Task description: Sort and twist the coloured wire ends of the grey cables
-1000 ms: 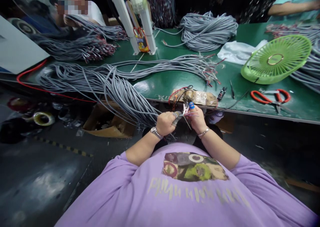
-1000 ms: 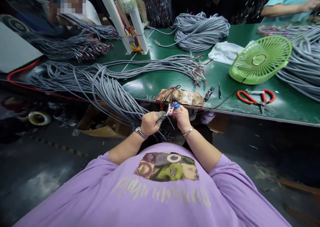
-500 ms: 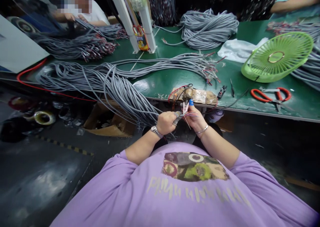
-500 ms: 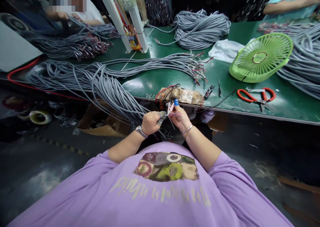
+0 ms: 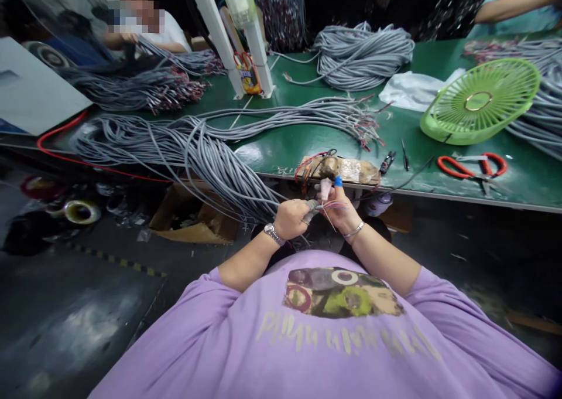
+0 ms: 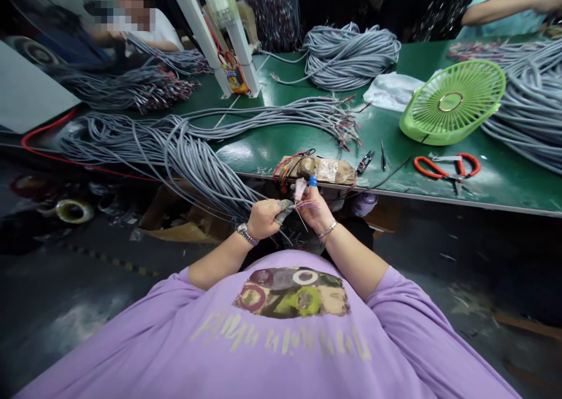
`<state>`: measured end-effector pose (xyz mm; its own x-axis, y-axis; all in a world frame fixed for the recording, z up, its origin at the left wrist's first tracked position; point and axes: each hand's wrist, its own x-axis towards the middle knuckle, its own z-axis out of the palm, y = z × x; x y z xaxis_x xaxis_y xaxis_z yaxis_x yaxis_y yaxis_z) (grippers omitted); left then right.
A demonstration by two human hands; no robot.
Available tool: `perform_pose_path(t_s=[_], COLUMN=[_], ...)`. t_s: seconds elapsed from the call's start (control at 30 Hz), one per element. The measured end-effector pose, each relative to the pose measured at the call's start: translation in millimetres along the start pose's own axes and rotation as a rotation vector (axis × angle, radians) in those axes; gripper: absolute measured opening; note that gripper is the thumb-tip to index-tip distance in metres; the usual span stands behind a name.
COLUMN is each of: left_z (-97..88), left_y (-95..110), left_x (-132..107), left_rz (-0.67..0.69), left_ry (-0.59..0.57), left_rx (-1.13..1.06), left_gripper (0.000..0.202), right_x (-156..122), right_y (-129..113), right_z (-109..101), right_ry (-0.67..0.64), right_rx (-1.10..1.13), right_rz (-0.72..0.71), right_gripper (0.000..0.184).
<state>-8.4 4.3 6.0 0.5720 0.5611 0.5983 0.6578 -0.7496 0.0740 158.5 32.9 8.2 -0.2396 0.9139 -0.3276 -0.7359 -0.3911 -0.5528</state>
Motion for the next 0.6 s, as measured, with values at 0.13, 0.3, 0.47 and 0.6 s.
perform_pose_path(t_s=[0.13,0.3,0.47,0.6], left_z=[-12.0,-30.7,-38.3,-31.9], left_y=[5,17,19,17], left_x=[-14,-37,-39,-27], left_rz=[0.055,0.058,0.016,0.001], left_ry=[0.037,0.053,0.127,0.175], left_rx=[-0.073,-0.112,-0.11,-0.087], left_gripper=[0.023,0.022,0.02,0.02], right_x=[-3,-7,-11,-12], right_y=[0,1,-1,-10], right_z=[-10,-20,-18,-11], right_ry=[0.009,0.061,0.023,-0.081], right_rx=[-0.022,-0.066,-0.123,-0.167], right_rz=[0.083,0.128,0.136,0.123], right_gripper=[0.052,0.053,0.055,0.055])
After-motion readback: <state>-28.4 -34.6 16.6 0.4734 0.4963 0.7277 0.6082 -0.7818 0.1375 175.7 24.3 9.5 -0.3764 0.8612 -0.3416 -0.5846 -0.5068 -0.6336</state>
